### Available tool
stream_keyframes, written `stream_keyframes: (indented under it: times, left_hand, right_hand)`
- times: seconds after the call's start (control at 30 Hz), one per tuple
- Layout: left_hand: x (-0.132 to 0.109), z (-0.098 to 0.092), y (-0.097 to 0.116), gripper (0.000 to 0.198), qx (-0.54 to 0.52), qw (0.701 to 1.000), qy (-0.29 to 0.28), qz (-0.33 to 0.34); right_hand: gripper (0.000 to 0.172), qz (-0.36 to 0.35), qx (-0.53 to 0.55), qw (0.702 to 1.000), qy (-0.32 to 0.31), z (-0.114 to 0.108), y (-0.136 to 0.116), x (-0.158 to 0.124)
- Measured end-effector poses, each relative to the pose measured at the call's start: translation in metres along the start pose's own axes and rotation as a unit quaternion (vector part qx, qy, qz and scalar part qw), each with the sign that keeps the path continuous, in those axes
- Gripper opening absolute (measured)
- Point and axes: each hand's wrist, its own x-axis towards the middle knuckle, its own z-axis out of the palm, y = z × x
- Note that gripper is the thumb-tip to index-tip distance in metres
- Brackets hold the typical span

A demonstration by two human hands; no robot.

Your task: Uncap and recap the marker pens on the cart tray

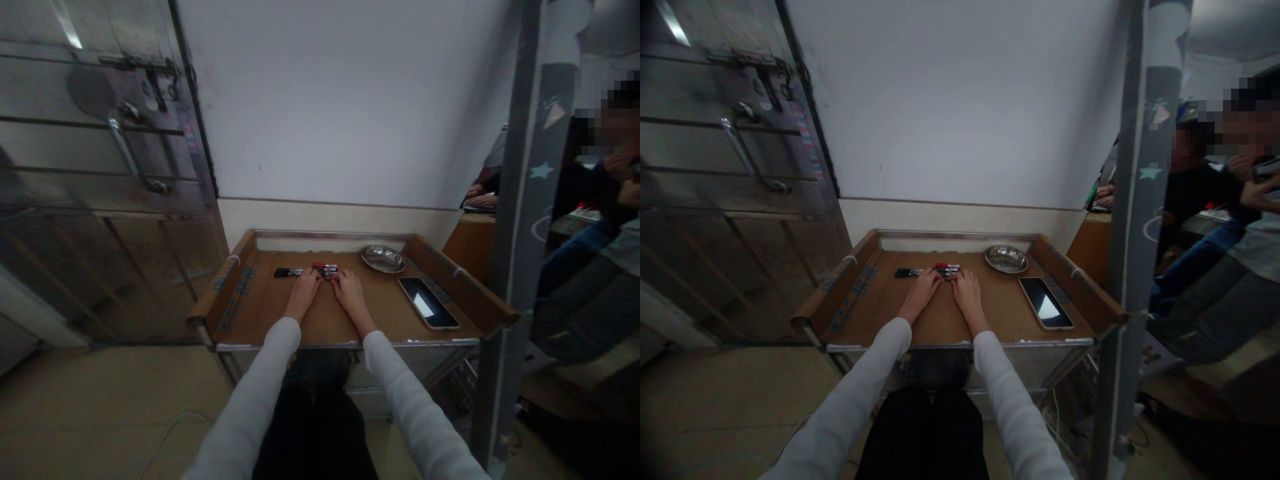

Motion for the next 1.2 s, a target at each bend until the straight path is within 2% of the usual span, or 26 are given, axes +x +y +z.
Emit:
stream_keyframes:
  times: [0.23,0.43,0.57,0.7,0.83,1.1,1.2]
  left_hand:
    - [0.002,0.003,-0.001,0.007,-0.047,0.998,-0.018,0.04]
    - [0.002,0.0,0.0,0.013,-0.096,0.993,-0.011,0.065]
    - [0.003,0.001,0.0,0.019,-0.026,0.997,0.009,0.077]
    - [0.003,0.002,-0.001,0.026,0.037,0.996,-0.024,0.078]
    - [0.001,0.0,0.001,0.025,0.068,0.994,-0.042,0.07]
    - [0.001,-0.001,0.002,0.02,0.064,0.994,-0.043,0.074]
    - [0.001,-0.004,0.004,0.019,0.075,0.994,-0.031,0.078]
  right_hand:
    - [0.018,-0.032,0.054,0.998,-0.002,-0.001,-0.001,0.0]
    - [0.019,-0.068,0.112,0.991,0.002,-0.004,-0.001,-0.001]
    - [0.022,-0.008,0.061,0.998,0.01,-0.008,-0.003,-0.004]
    - [0.022,0.098,0.006,0.995,0.024,-0.011,-0.002,-0.008]
    - [0.022,0.141,-0.025,0.989,0.029,-0.013,-0.003,-0.012]
    - [0.025,0.084,0.0,0.996,0.004,-0.013,-0.006,-0.011]
    - [0.034,0.014,0.081,0.997,0.004,-0.01,-0.006,-0.011]
